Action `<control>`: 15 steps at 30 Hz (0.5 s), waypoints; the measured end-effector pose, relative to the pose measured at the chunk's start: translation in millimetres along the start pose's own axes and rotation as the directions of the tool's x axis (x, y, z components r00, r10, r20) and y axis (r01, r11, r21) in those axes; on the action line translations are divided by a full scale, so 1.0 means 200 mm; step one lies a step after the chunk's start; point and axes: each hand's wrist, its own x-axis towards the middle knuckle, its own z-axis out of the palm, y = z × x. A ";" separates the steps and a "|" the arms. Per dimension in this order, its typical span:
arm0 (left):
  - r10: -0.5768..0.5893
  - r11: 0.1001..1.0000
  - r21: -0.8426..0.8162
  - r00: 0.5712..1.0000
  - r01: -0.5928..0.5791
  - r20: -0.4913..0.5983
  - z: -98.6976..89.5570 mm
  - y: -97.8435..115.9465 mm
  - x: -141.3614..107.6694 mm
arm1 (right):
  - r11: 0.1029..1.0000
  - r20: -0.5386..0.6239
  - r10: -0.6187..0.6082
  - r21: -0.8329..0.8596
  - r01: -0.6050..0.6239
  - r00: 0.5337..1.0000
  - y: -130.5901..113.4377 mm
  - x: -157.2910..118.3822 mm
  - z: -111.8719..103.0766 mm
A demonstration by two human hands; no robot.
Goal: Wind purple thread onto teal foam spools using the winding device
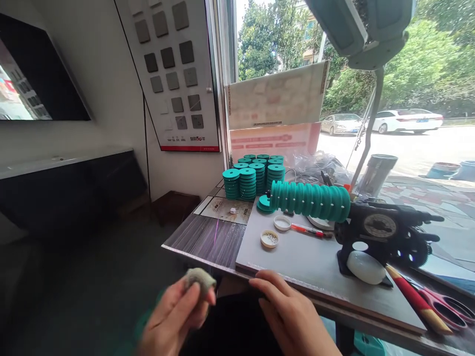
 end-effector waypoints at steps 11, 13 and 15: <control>0.052 0.953 0.281 0.978 -0.109 0.203 0.15 -0.28 0.20 | 0.898 -0.143 0.206 0.421 -0.129 0.968 -0.13 0.15 0.03; 0.059 0.912 0.388 0.979 -0.132 0.194 0.16 -0.28 0.19 | 0.873 -0.156 0.238 0.467 -0.141 0.959 -0.12 0.15 0.04; 0.063 0.870 0.470 0.980 -0.147 0.189 0.17 -0.27 0.19 | 0.847 -0.157 0.266 0.509 -0.153 0.951 -0.11 0.16 0.05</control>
